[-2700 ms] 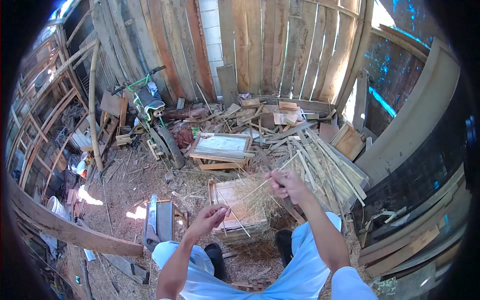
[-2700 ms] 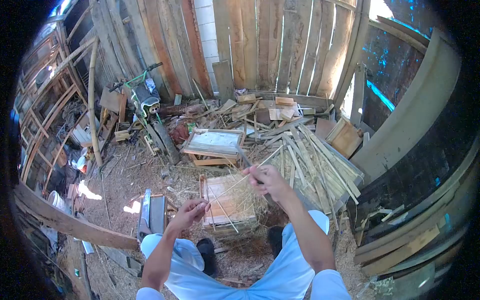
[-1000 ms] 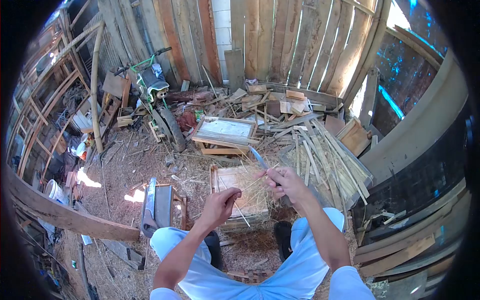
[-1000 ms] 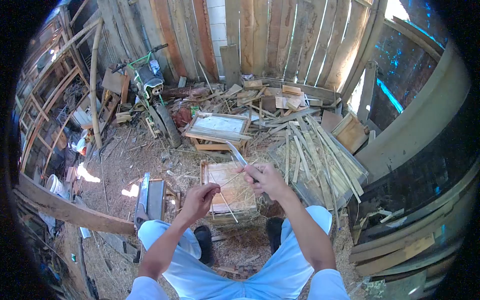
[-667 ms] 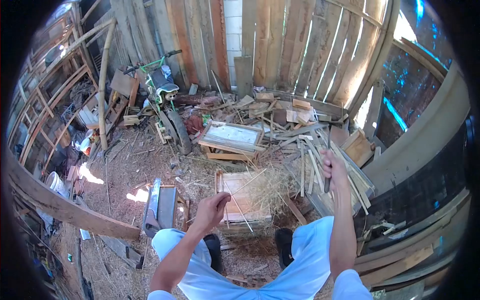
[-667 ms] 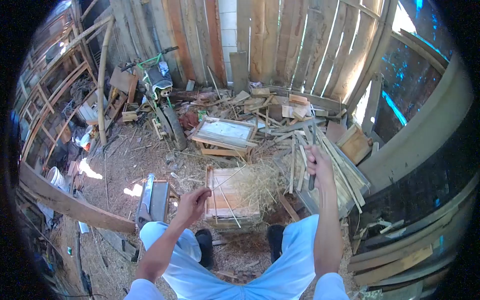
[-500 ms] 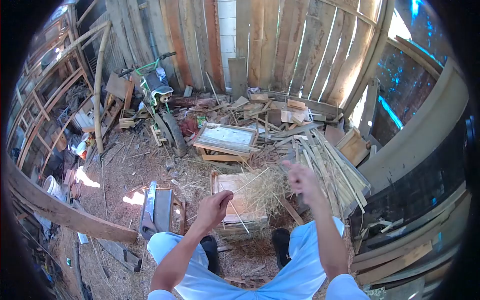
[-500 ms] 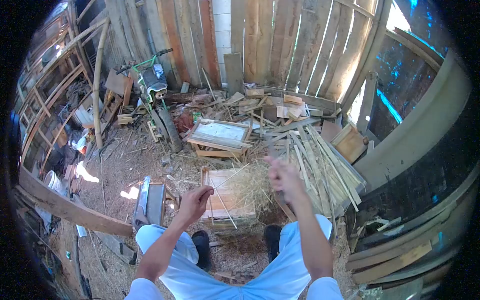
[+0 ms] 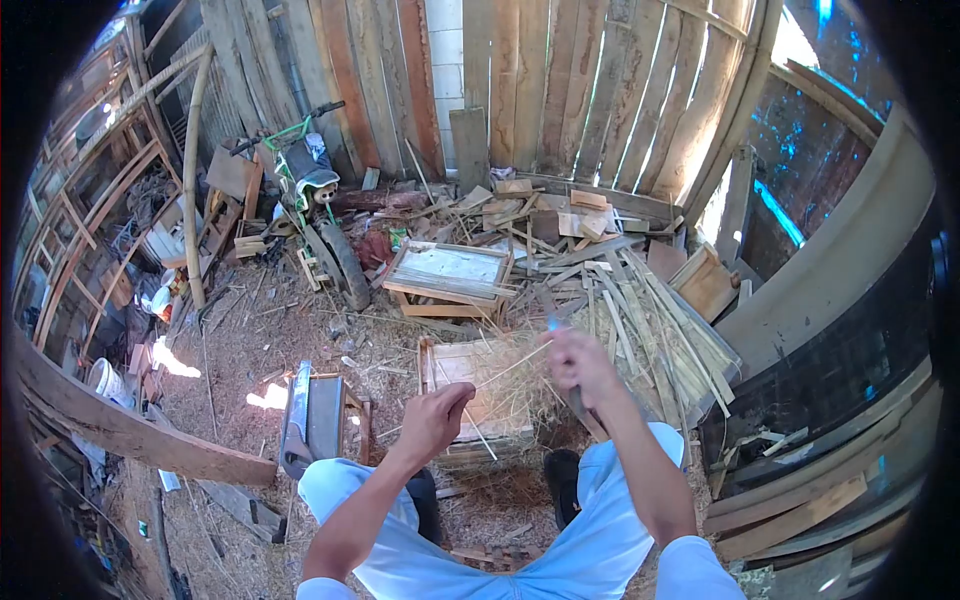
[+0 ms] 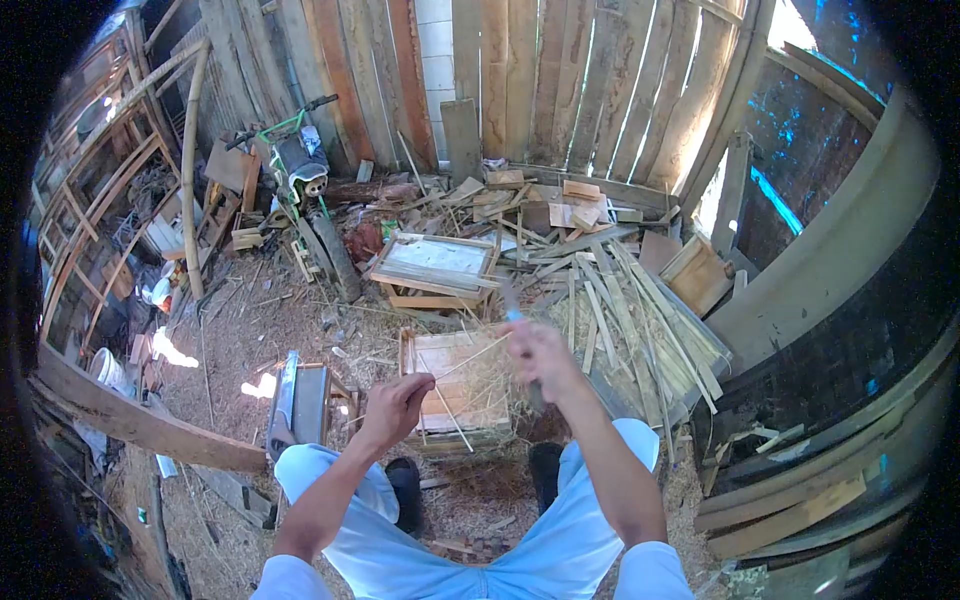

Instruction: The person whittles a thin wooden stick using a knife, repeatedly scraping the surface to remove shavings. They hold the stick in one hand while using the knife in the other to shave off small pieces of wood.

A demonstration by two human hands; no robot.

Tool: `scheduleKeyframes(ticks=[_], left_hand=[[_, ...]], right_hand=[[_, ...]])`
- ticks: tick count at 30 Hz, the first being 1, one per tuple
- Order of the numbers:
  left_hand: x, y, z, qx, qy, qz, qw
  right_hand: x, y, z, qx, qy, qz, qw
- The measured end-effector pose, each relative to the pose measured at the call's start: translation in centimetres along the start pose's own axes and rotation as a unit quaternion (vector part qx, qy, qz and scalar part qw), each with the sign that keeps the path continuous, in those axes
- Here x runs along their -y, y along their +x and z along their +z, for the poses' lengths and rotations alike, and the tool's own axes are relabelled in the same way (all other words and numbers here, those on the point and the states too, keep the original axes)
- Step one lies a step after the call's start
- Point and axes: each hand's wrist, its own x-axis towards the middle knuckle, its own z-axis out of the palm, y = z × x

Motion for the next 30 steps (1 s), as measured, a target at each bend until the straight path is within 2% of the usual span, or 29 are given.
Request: scheduleKeyframes(ticks=[4, 5, 7, 11, 14, 15, 16, 18, 21, 24, 28, 30], left_hand=[[1.2, -0.9, -1.2, -0.019, 0.001, -0.061, 0.998], [1.7, -0.7, -1.1, -0.025, -0.008, -0.064, 0.998], [1.7, -0.4, -0.8, -0.017, -0.03, -0.083, 0.996], [0.1, 0.8, 0.2, 0.03, -0.111, -0.104, 0.988], [-1.2, 1.3, 0.3, 0.071, -0.122, -0.109, 0.984], [-1.2, 1.5, 0.6, 0.051, -0.137, -0.083, 0.986], [-1.2, 1.5, 0.5, 0.051, -0.137, -0.083, 0.986], [-1.5, 1.6, 0.2, 0.09, -0.14, -0.139, 0.976], [-0.8, 1.2, 0.1, 0.083, -0.154, -0.137, 0.975], [-0.1, 0.8, 0.4, 0.05, -0.186, -0.09, 0.977], [-1.2, 1.1, -0.6, 0.103, -0.158, -0.146, 0.971], [-1.2, 1.0, -0.2, 0.089, -0.17, -0.138, 0.972]], right_hand=[[3.6, 1.0, -8.0, -0.117, 0.057, -0.201, 0.971], [3.4, 1.1, -7.5, -0.111, 0.056, -0.201, 0.972], [2.8, -0.1, -6.1, -0.121, 0.035, -0.124, 0.984], [-0.2, -1.4, 1.3, 0.035, -0.034, 0.016, 0.999], [-2.8, 0.0, 3.1, 0.058, 0.003, 0.024, 0.998], [-2.8, 0.3, 2.8, 0.057, 0.005, 0.024, 0.998], [-2.4, 0.8, 2.4, 0.044, 0.012, -0.005, 0.999], [-1.3, 1.2, 1.5, 0.032, 0.015, -0.035, 0.999], [0.5, 1.4, -0.9, -0.022, 0.035, -0.098, 0.994], [1.4, 1.3, -2.8, -0.038, 0.072, -0.112, 0.99], [1.2, 0.2, -1.6, -0.023, 0.029, -0.111, 0.993], [0.3, 0.0, -0.5, 0.01, 0.015, -0.076, 0.997]])
